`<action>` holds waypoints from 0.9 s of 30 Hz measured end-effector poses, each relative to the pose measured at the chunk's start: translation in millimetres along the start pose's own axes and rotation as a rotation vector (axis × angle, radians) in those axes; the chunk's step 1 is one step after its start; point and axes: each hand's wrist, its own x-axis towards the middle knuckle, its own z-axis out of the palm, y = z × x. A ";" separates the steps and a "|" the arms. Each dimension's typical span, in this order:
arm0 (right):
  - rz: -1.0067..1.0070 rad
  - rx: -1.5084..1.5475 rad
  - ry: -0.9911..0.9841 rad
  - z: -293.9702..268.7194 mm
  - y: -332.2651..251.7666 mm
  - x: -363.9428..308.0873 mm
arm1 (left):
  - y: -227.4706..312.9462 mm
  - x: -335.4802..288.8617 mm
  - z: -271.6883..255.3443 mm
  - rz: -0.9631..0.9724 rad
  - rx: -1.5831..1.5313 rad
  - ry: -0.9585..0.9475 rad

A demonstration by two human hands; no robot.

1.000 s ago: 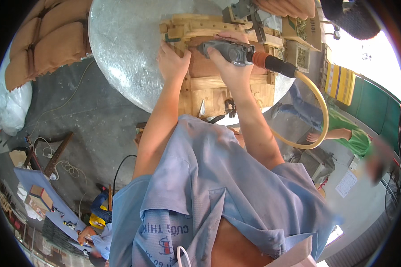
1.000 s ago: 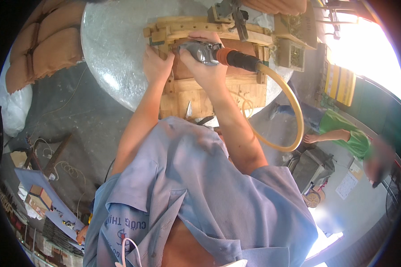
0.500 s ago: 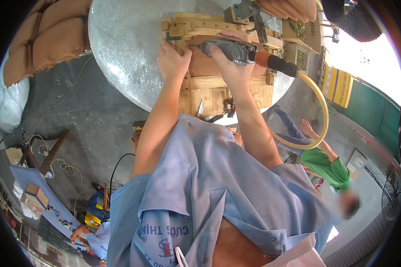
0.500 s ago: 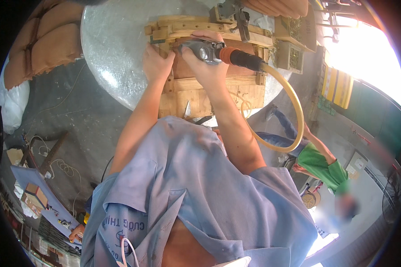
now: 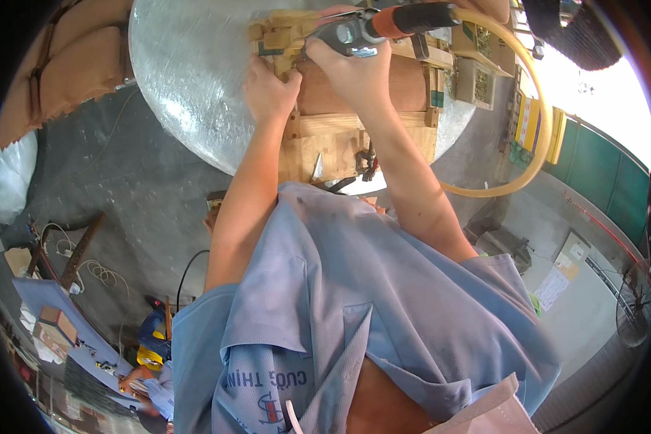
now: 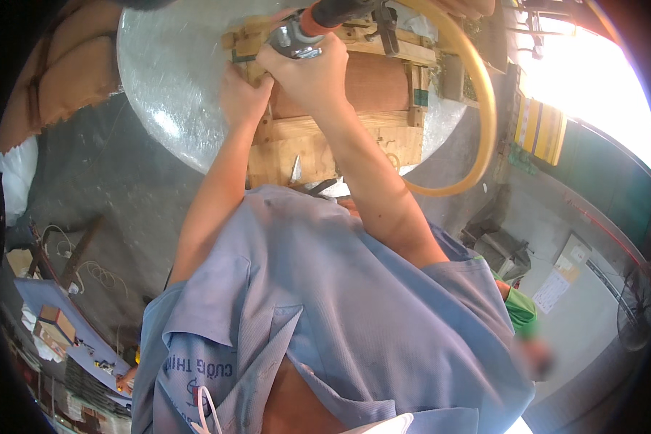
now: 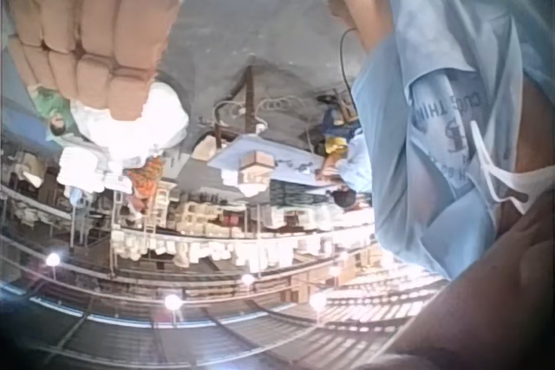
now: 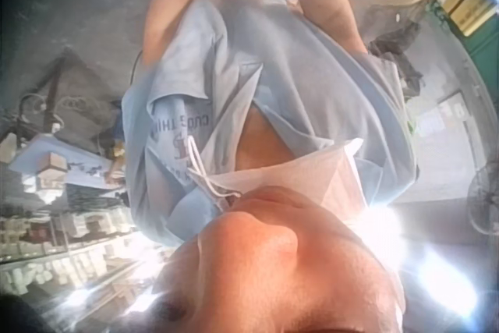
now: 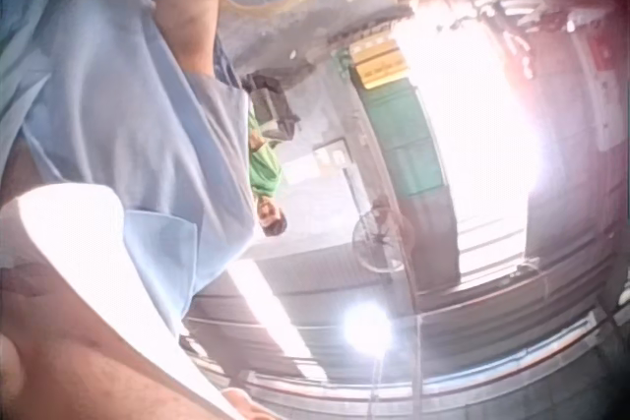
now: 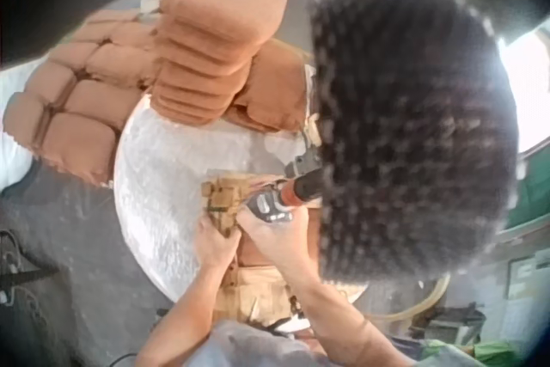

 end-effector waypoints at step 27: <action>0.385 1.074 1.189 -246.9 90.5 -177.5 | 5.3 -0.3 6.9 0.092 -0.095 0.037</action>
